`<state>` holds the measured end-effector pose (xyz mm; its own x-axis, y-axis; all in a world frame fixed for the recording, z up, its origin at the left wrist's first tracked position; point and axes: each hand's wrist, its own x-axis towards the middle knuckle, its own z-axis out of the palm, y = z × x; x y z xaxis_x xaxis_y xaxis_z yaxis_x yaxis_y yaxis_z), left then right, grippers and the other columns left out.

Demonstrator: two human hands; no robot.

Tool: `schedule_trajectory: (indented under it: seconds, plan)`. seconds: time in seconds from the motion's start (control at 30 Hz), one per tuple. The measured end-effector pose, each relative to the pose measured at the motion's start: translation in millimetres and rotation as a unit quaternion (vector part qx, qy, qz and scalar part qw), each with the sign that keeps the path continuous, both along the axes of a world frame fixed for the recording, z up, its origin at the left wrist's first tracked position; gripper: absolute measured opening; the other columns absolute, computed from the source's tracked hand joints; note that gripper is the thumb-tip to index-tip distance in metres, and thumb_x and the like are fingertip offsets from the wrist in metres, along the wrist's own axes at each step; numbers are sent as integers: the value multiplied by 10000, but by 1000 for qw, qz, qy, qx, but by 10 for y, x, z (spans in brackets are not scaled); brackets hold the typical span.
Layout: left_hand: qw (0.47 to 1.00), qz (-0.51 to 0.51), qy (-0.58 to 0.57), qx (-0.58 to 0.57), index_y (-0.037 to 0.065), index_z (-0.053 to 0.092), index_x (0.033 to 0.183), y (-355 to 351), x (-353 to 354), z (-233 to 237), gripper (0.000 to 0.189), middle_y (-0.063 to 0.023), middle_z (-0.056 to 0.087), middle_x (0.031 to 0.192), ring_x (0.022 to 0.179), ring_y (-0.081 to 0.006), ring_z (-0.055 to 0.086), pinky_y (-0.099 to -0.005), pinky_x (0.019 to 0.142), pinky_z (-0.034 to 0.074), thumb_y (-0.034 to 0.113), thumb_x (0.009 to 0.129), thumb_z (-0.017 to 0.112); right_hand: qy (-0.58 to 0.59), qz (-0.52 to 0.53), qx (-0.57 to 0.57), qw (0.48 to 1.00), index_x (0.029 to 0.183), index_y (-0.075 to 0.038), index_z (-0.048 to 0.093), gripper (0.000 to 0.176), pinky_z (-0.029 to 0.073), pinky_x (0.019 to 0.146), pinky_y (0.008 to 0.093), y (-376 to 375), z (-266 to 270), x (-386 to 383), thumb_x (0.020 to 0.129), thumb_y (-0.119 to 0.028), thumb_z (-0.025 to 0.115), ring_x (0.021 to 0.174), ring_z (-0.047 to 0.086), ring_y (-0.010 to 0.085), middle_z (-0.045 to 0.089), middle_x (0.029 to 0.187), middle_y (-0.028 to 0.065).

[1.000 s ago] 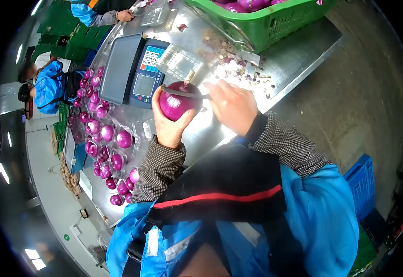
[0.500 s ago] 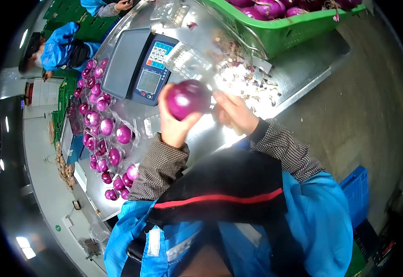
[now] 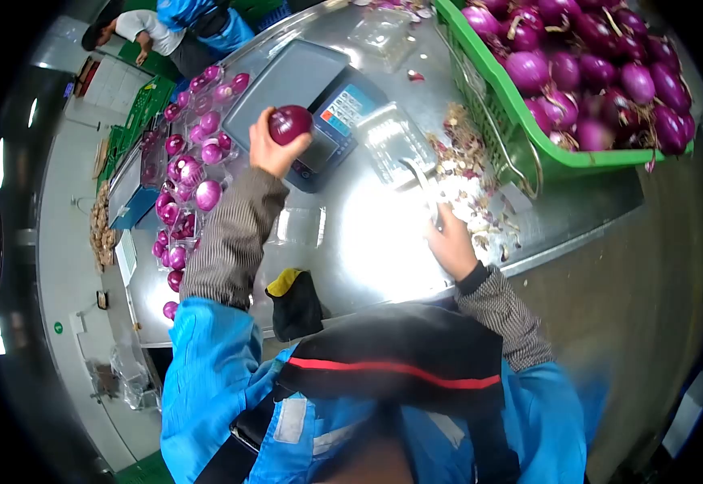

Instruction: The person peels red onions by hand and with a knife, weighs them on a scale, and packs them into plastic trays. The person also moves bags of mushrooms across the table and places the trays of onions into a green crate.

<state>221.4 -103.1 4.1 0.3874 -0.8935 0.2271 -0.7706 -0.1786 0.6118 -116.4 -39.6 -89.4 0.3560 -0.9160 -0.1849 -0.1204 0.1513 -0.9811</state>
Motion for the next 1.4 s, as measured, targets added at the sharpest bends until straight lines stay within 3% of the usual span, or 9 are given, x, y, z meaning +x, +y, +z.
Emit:
schedule_trajectory:
  seconds: [0.2, 0.3, 0.43, 0.57, 0.73, 0.97, 1.13, 1.27, 1.4]
  plan:
    - [988, 109, -5, 106, 67, 278, 1475, -469, 957, -492, 1108, -277, 455, 1337, 1238, -393, 503, -415, 1024, 440, 544, 622, 799, 0, 28, 48, 998, 1213, -37, 568, 271, 337, 445, 192, 81, -71, 20, 981, -171, 527, 509, 435, 30, 571, 718, -2]
    - [993, 56, 47, 96, 46, 243, 1492, -381, 1260, -592, 1153, -315, 450, 1370, 1288, -411, 462, -430, 1055, 404, 615, 642, 776, 20, 11, 32, 999, 1189, -30, 578, 251, 337, 460, 191, 30, -184, -46, 982, -162, 529, 519, 433, 29, 555, 718, -13]
    - [992, 92, 84, -32, 3, 294, 1473, -297, 1599, -494, 1034, -299, 449, 1389, 1309, -365, 453, -404, 1077, 364, 595, 741, 723, 44, 8, 116, 992, 1147, -15, 610, 273, 421, 600, 209, 7, -79, -117, 942, -194, 594, 652, 511, 50, 593, 801, -23]
    - [988, 98, 114, -32, 10, 296, 1476, -315, 1784, -372, 1031, -291, 416, 1424, 1325, -352, 438, -414, 1078, 369, 620, 750, 698, 52, 23, 91, 994, 1147, -14, 613, 276, 413, 605, 205, 86, -160, -52, 941, -197, 591, 658, 495, 40, 597, 809, -23]
    - [996, 66, 64, 15, 67, 271, 1494, -466, 1646, -320, 1094, -289, 395, 1431, 1336, -388, 410, -428, 1089, 366, 611, 685, 766, 104, 56, 61, 991, 1165, -18, 617, 295, 456, 723, 243, 180, -8, 28, 920, -183, 599, 782, 540, 88, 629, 897, 21]
    - [997, 3, -13, 81, 179, 254, 1508, -530, 1314, -341, 1192, -311, 411, 1370, 1274, -438, 459, -455, 1059, 408, 597, 561, 845, 111, 25, 93, 989, 1145, -13, 631, 288, 460, 705, 253, 319, -63, -111, 917, -187, 607, 756, 545, 87, 645, 868, 30]
    - [992, 28, -54, 110, 259, 396, 1413, -458, 1128, -488, 959, -231, 449, 1224, 1112, -391, 566, -423, 971, 497, 477, 580, 819, 128, 35, 69, 989, 1123, -11, 640, 275, 465, 709, 256, 471, -182, -101, 919, -192, 609, 763, 556, 90, 652, 865, 35]
    - [994, 60, -73, 51, 238, 421, 1386, -79, 1029, -403, 908, -230, 454, 1201, 1087, -395, 570, -419, 968, 490, 449, 593, 809, 126, 43, 51, 990, 1116, -7, 639, 275, 470, 723, 262, 546, -185, -47, 922, -198, 604, 769, 568, 104, 652, 865, 50]
    - [996, -35, -77, 7, 178, 457, 1357, 735, 882, -394, 878, -221, 467, 1157, 1066, -388, 558, -436, 958, 483, 387, 596, 842, 133, 81, 59, 986, 1111, -4, 636, 275, 478, 742, 277, 551, -270, 151, 925, -203, 596, 787, 587, 124, 656, 867, 68]
